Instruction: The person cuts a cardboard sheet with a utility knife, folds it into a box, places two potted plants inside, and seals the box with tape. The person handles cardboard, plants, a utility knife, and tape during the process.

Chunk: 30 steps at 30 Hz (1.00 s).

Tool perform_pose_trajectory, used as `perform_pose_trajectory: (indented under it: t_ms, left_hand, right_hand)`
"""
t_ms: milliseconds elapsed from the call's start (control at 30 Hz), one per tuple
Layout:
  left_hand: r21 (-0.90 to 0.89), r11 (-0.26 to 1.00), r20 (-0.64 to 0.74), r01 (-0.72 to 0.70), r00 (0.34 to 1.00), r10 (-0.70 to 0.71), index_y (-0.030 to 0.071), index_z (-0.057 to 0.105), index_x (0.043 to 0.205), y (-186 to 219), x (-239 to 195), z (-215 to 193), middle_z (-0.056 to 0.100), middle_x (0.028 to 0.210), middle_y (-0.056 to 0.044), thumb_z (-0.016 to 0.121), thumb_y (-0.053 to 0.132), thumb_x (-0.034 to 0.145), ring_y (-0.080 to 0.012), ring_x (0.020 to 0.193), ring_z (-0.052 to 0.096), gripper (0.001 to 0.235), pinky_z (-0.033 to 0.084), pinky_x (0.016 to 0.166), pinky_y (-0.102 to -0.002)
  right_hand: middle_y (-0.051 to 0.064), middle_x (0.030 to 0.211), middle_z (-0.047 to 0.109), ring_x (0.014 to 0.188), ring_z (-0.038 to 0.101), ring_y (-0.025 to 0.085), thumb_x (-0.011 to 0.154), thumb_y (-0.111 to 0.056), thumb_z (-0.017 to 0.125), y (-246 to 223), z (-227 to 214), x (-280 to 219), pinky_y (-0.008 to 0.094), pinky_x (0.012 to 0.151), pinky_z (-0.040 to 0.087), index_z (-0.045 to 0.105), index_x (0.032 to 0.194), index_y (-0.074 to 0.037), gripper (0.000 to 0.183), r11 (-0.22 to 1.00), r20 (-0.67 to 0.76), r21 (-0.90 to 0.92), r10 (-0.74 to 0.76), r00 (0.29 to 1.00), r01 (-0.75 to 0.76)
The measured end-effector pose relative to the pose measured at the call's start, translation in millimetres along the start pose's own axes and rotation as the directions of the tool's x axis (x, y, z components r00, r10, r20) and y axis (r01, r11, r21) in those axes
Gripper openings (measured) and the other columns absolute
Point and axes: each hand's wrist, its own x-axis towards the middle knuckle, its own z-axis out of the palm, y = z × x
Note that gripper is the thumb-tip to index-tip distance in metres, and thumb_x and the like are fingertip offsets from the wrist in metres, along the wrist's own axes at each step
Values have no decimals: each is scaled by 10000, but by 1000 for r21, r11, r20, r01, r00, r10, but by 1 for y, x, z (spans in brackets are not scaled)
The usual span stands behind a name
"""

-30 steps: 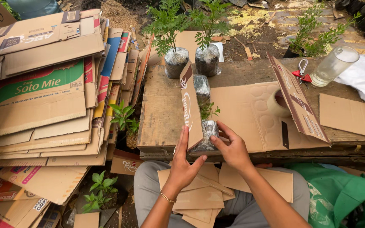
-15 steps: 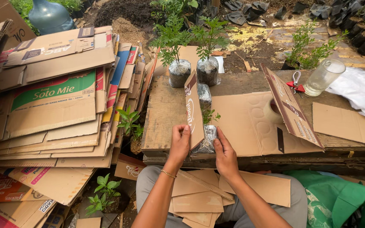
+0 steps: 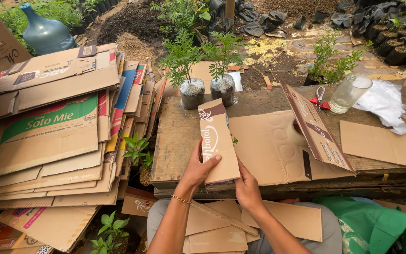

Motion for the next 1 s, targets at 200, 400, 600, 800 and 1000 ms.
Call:
perform_pose_trajectory:
  t_ms: [200,400,600,800,1000]
  left_hand:
    - [810,551,150,-202,979,138,148,172,1618,33,10,3,41,1689,-188,698,191,821,-393,1541,-4,955,102,1195,-506]
    - [949,76,298,-305,950,96,163,290,1609,54,0,20,197,1700,-80,459,405,935,-358,1560,136,735,55,1232,-554]
    - [933,132,328,-336,941,79,141,291,1594,64,-1,23,216,1674,-135,501,499,961,-400,1532,144,757,122,1202,-552]
    - [899,227,352,-374,927,130,71,330,1576,66,0,23,253,1661,-197,561,454,954,-470,1530,156,766,243,1193,-509]
    - [895,237,356,-378,925,129,47,353,1568,65,0,20,264,1657,-214,578,445,959,-493,1521,160,762,257,1183,-516]
  right_hand:
    - [85,1582,483,1451,423,166,1068,-219,352,3,-3,4,290,1189,285,429,1534,-21,512,941,98,336,1,995,-34]
    - [78,1420,637,1355,540,209,1044,-327,361,-6,-28,28,383,1099,399,599,1379,-41,500,877,30,398,281,959,-269]
    - [108,1385,621,1298,558,224,1028,-439,449,-11,-25,146,399,1055,452,565,1398,-69,536,986,-104,163,48,993,-31]
    - [65,1444,552,1317,506,147,994,-436,551,-6,7,229,317,1077,390,485,1484,-100,598,978,113,202,38,993,-60]
    - [57,1140,703,1030,646,141,915,-344,658,10,14,258,294,924,500,623,1285,-60,467,964,337,203,98,936,-174]
